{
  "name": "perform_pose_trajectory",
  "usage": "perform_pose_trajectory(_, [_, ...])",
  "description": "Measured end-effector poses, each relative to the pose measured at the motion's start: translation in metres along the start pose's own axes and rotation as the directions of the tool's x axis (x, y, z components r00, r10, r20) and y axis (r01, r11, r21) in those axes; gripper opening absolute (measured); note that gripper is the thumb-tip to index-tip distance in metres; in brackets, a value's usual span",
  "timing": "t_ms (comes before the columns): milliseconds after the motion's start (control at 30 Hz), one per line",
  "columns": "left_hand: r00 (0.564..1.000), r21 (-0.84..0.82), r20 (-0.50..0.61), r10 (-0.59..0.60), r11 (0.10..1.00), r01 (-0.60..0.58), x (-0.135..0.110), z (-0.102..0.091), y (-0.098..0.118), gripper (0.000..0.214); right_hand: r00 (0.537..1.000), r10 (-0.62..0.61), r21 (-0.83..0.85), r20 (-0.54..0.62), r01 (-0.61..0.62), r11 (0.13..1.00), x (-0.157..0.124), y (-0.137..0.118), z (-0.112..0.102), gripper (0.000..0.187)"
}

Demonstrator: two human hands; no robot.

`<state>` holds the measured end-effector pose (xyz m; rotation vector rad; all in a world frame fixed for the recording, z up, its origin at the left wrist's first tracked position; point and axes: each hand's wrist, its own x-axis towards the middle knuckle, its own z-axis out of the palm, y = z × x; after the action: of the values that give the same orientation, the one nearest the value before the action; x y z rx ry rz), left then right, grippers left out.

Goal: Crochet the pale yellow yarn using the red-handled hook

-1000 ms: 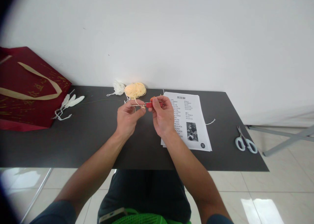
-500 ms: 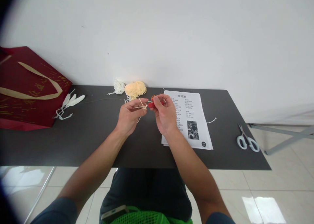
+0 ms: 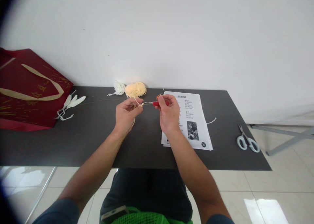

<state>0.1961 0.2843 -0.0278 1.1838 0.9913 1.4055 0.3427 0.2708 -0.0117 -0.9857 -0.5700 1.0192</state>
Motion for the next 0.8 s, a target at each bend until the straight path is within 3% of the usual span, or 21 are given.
perform_pose_trajectory(367, [0.998, 0.052, -0.05, 0.025, 0.998, -0.022, 0.004, -0.003, -0.001, 0.015, 0.985, -0.169, -0.134, -0.014, 0.166, 0.977, 0.001, 0.003, -0.003, 0.021])
perform_pose_trajectory(600, [0.994, -0.081, -0.037, -0.107, 0.991, 0.104, 0.007, -0.003, -0.002, 0.025, 0.965, -0.262, -0.29, 0.029, 0.259, 0.921, 0.005, 0.001, -0.008, 0.019])
perform_pose_trajectory(733, [0.966, -0.235, 0.04, -0.254, 0.938, 0.256, 0.01, -0.005, 0.002, 0.028, 0.975, -0.18, -0.443, 0.132, 0.22, 0.869, 0.012, 0.0, -0.018, 0.015])
perform_pose_trajectory(800, [0.94, -0.297, 0.116, -0.32, 0.892, 0.34, 0.009, -0.006, 0.006, 0.031, 0.971, -0.092, -0.627, 0.22, 0.213, 0.75, 0.015, 0.001, -0.023, 0.01])
